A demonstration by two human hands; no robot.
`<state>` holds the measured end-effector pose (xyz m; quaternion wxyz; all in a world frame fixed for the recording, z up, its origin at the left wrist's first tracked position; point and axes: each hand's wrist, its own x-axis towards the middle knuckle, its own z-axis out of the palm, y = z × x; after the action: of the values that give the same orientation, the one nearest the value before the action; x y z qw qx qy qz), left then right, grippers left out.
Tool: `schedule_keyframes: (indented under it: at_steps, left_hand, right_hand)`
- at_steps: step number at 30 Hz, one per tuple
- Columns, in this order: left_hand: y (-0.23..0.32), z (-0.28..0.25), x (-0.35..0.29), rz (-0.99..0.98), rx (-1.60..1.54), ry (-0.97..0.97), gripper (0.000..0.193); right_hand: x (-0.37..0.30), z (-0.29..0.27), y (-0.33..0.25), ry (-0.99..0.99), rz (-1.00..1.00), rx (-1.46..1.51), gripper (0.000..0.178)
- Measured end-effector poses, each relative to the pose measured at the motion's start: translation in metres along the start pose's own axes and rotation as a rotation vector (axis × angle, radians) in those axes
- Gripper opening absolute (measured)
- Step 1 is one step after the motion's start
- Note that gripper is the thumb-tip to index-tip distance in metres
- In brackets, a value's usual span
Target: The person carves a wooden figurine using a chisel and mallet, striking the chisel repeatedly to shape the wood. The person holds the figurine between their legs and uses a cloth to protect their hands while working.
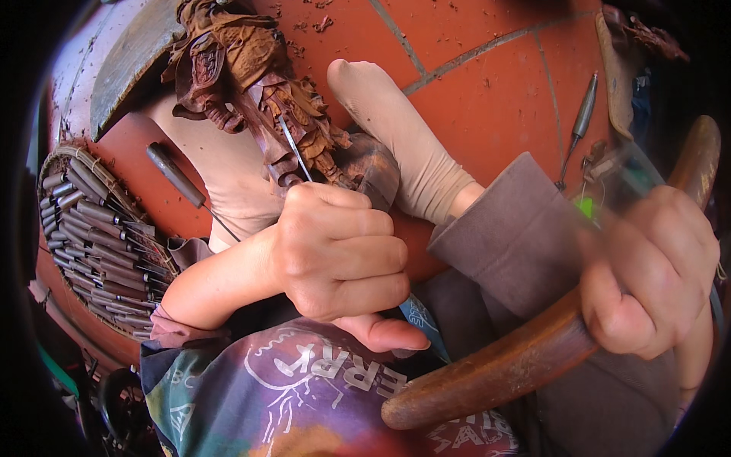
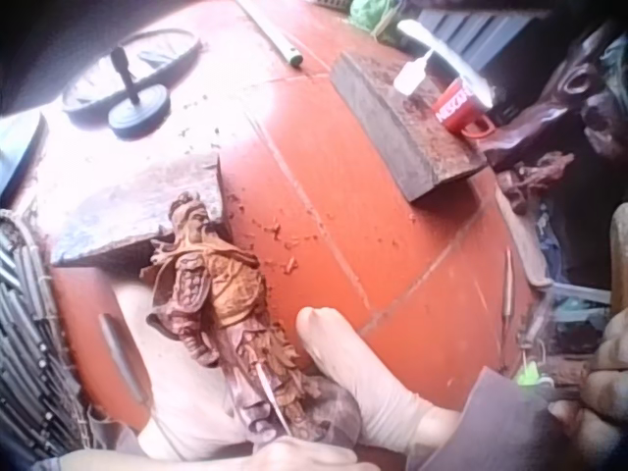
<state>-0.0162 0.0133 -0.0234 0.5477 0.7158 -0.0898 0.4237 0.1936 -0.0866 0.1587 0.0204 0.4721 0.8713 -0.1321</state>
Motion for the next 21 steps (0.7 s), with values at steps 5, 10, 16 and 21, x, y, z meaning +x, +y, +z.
schedule_keyframes:
  at_steps: [5, 10, 16, 21]
  left_hand:
    - [-0.0017, 0.0032, -0.0009, 0.018, 0.001, 0.046, 0.048]
    - [-0.0012, 0.0034, -0.0019, 0.001, 0.018, 0.054, 0.047]
    - [-0.0014, 0.0020, -0.0018, 0.022, 0.018, 0.050, 0.047]
    - [-0.0014, 0.0015, -0.0017, 0.011, 0.016, 0.047, 0.047]
  right_hand:
    - [0.0021, -0.0008, -0.0024, -0.005, 0.017, -0.006, 0.034]
    - [0.0016, -0.0026, 0.0002, -0.044, -0.006, 0.012, 0.034]
    - [0.0028, -0.0040, -0.0010, -0.058, 0.001, 0.006, 0.034]
    - [0.0028, -0.0026, -0.0008, -0.050, 0.006, -0.002, 0.034]
